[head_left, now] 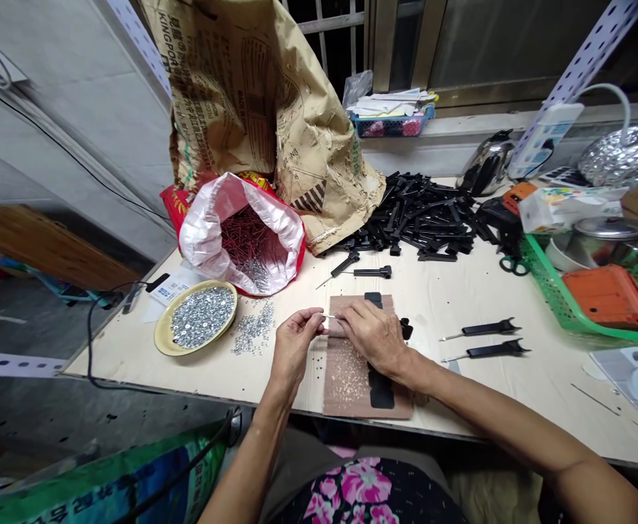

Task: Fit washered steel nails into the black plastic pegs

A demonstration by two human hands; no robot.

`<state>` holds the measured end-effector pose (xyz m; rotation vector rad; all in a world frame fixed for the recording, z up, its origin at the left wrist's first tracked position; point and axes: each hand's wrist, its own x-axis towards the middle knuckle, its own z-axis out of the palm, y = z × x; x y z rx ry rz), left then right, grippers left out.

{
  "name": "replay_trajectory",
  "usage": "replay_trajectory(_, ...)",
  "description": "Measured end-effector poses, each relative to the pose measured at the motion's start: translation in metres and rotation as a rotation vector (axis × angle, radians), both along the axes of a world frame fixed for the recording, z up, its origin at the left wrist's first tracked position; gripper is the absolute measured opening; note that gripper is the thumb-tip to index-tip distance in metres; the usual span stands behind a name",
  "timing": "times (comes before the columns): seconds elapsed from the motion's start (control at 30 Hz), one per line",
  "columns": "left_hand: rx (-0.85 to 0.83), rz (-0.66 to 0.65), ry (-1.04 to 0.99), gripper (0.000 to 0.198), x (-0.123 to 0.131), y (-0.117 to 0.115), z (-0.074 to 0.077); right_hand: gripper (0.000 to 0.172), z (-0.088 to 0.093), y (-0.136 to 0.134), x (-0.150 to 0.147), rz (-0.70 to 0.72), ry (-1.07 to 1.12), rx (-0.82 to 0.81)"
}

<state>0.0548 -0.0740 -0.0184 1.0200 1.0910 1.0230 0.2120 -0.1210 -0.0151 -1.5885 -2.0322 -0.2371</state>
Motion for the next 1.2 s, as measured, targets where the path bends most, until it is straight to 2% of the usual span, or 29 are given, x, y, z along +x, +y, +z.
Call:
replay_trajectory(0.1, 0.001, -0.013, -0.003, 0.028, 0.003, 0.0, 0.001, 0.023, -0.005, 0.0, 0.002, -0.022, 0.048, -0.001)
replay_trajectory(0.33, 0.112, 0.003, 0.117, 0.025, 0.005, 0.0, -0.002, 0.021, -0.005, -0.001, 0.008, 0.035, 0.214, -0.189)
replay_trajectory(0.53, 0.119, 0.0, 0.085, 0.027, 0.01, -0.002, -0.003, 0.025, -0.001, 0.0, 0.01, -0.013, 0.098, -0.178)
replay_trajectory(0.73, 0.114, -0.011, 0.081, 0.028, 0.014, -0.002, -0.001, 0.015, -0.004, -0.001, 0.013, 0.022, 0.183, -0.118)
replay_trajectory(0.87, 0.087, -0.013, 0.064, 0.028, 0.017, -0.003, -0.003, 0.022, -0.005, -0.001, 0.016, 0.005, 0.181, -0.138)
replay_trajectory(1.0, 0.059, -0.026, 0.021, 0.027, 0.019, -0.004, -0.002, 0.017, -0.004, -0.002, 0.02, 0.084, 0.272, -0.18)
replay_trajectory(1.07, 0.043, -0.025, -0.003, 0.027, 0.021, -0.005, -0.001, 0.018, -0.005, -0.002, 0.022, 0.112, 0.24, -0.162)
replay_trajectory(1.2, 0.068, -0.019, 0.007, 0.028, 0.022, -0.005, 0.001, 0.021, -0.006, -0.003, 0.023, 0.081, 0.198, -0.143)
